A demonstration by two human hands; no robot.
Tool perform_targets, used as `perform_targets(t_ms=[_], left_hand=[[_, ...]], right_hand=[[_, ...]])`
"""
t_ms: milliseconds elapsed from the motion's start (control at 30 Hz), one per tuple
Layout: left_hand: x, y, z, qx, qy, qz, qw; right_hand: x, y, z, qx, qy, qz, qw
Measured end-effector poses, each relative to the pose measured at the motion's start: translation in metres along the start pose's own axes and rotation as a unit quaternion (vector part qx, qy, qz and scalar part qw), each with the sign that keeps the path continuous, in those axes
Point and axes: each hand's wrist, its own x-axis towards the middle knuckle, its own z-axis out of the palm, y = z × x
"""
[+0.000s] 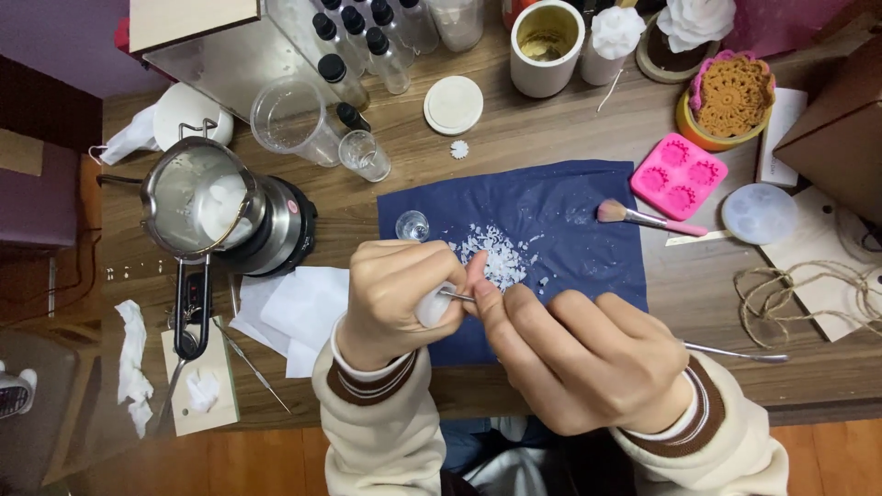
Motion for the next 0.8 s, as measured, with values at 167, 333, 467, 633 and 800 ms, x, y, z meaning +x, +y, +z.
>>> perform_targets(t_ms=[167, 333, 467, 633, 800], left_hand=[[0.002, -0.003, 0.005, 0.015, 0.060, 0.041, 0.997], [0.009, 0.004, 0.013, 0.074, 0.121, 0.047, 0.989], [0.010, 0.007, 0.021, 0.129, 0.204, 0.046, 0.969], [0.008, 0.008, 0.031, 0.192, 0.268, 0.014, 0.944], [0.005, 0.002, 0.038, 0.217, 0.307, 0.004, 0.927]], right_hand=[[0.003, -0.001, -0.001, -0.001, 0.000, -0.006, 1.000], [0.004, -0.006, -0.003, -0.021, -0.002, 0.004, 1.000], [0.003, -0.012, -0.001, -0.040, 0.002, 0.017, 0.999], [0.006, -0.019, 0.001, -0.063, 0.008, 0.028, 0.998], [0.004, -0.027, 0.007, -0.088, 0.009, 0.047, 0.995]])
